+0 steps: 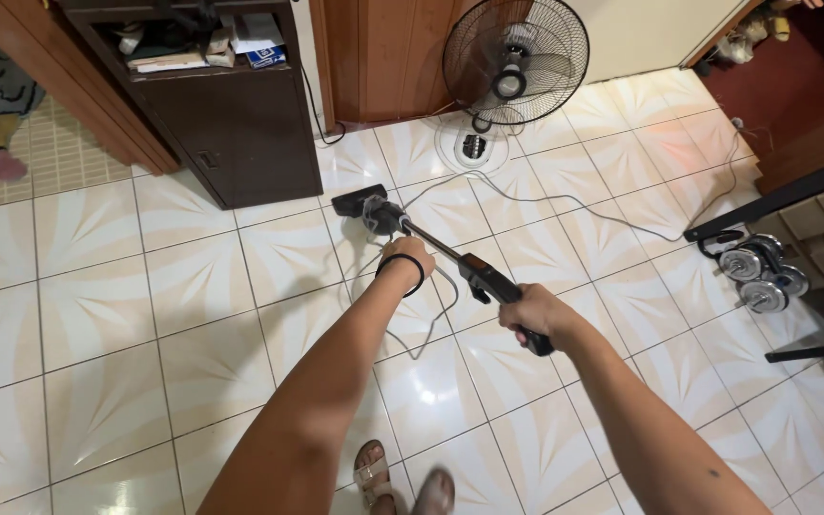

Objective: Vacuuming the tiled floor in a home office around a desk and equipment.

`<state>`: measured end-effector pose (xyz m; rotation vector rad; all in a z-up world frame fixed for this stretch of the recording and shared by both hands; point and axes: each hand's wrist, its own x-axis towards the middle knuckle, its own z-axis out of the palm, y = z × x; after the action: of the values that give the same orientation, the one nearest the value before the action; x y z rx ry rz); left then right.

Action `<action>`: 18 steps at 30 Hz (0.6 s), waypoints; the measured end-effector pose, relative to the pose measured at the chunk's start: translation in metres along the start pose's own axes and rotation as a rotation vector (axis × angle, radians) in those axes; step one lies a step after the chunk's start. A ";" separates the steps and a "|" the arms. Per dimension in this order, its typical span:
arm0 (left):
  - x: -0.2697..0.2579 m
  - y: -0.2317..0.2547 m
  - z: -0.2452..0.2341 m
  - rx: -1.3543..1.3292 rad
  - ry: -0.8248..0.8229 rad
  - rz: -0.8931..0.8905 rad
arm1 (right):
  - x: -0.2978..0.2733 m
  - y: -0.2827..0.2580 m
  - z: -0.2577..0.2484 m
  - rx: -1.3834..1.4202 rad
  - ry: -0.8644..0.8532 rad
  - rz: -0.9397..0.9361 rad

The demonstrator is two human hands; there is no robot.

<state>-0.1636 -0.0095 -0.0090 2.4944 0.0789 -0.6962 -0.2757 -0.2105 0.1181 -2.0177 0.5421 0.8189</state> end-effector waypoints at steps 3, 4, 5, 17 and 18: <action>0.012 -0.023 0.014 0.014 0.032 0.009 | 0.034 0.006 0.025 0.009 0.003 -0.048; 0.004 -0.025 0.010 0.012 0.033 0.008 | 0.041 0.008 0.038 0.007 0.002 -0.049; -0.004 -0.027 0.006 0.029 0.058 0.018 | 0.047 0.010 0.051 0.036 0.004 -0.074; -0.052 -0.046 0.031 -0.053 0.122 -0.049 | -0.009 0.054 0.079 0.138 -0.034 -0.056; -0.056 -0.042 0.034 -0.076 0.124 -0.047 | -0.014 0.062 0.076 0.129 -0.033 -0.073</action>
<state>-0.2359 0.0131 -0.0265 2.4673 0.2062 -0.5463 -0.3513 -0.1780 0.0619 -1.8915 0.4871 0.7533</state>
